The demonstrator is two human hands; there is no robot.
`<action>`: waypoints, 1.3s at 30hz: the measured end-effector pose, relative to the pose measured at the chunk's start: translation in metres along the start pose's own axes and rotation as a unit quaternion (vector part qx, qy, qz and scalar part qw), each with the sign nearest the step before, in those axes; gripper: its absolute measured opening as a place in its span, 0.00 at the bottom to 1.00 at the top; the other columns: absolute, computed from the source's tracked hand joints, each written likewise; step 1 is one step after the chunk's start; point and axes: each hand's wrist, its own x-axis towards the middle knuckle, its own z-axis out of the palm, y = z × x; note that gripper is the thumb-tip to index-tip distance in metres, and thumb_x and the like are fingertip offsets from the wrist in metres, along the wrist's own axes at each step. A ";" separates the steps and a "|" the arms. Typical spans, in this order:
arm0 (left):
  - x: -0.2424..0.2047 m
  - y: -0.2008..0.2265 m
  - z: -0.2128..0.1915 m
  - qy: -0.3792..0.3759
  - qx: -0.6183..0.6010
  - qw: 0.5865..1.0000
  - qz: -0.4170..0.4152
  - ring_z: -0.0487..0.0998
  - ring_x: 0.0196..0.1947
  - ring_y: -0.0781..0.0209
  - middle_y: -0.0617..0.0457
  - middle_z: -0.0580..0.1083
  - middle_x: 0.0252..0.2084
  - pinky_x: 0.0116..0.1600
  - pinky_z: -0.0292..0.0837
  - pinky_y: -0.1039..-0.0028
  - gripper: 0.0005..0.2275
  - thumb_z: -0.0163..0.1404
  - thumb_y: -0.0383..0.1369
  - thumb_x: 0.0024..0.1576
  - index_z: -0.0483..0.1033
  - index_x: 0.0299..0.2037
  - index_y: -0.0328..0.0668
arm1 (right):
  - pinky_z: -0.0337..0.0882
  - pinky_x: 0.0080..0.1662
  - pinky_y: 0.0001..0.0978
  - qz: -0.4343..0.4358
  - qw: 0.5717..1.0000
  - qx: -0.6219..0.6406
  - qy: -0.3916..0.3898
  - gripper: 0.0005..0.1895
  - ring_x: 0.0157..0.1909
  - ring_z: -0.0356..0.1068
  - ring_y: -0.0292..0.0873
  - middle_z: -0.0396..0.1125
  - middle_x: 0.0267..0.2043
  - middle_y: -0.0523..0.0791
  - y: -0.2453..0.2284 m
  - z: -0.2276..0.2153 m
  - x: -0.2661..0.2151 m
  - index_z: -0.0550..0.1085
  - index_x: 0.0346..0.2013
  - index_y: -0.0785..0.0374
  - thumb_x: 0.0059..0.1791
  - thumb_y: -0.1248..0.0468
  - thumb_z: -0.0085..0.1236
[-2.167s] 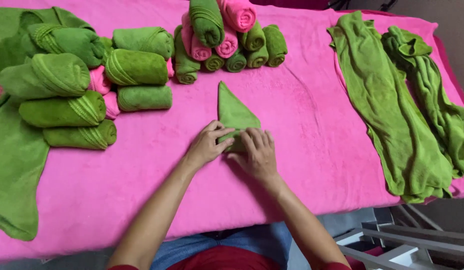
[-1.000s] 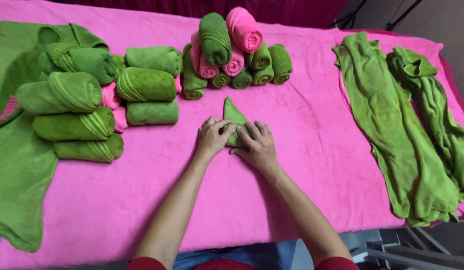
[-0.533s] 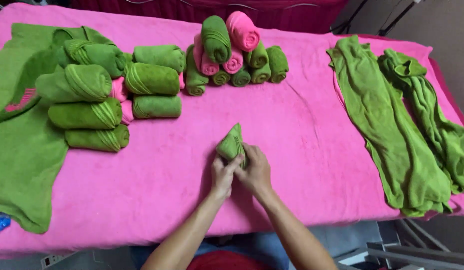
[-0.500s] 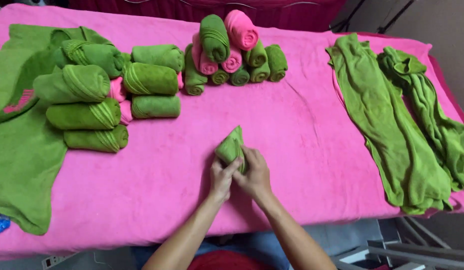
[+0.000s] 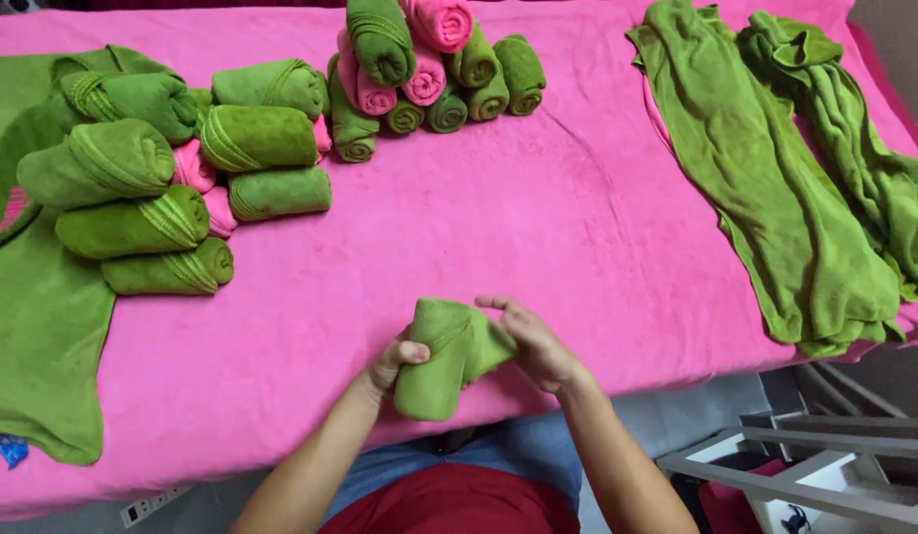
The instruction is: Folding and rolling a small green towel into a decorative shape on a treatment table
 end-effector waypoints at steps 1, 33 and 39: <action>0.004 -0.001 -0.010 -0.020 0.012 1.000 0.000 0.83 0.42 0.36 0.33 0.80 0.46 0.42 0.83 0.46 0.30 0.56 0.26 0.39 0.74 0.59 0.31 | 0.76 0.33 0.34 -0.010 0.999 0.011 -0.047 0.39 0.34 0.77 0.46 0.74 0.41 0.54 0.002 0.003 -0.003 0.58 0.71 0.64 0.50 0.50 0.57; 0.058 0.086 0.002 -0.061 0.812 0.565 0.128 0.77 0.50 0.39 0.40 0.75 0.46 0.55 0.73 0.53 0.24 0.57 0.42 0.49 0.82 0.56 0.41 | 0.81 0.40 0.37 -0.491 0.727 -0.477 0.052 0.10 0.44 0.78 0.50 0.75 0.52 0.51 0.019 0.042 0.015 0.83 0.40 0.60 0.43 0.67 0.69; 0.041 0.051 -0.020 -0.030 0.835 0.519 0.179 0.69 0.63 0.42 0.45 0.71 0.56 0.71 0.59 0.48 0.28 0.60 0.32 0.52 0.72 0.66 0.43 | 0.80 0.43 0.47 -0.447 0.787 -0.425 0.020 0.09 0.43 0.79 0.56 0.75 0.50 0.53 0.005 0.044 0.016 0.83 0.39 0.62 0.44 0.69 0.66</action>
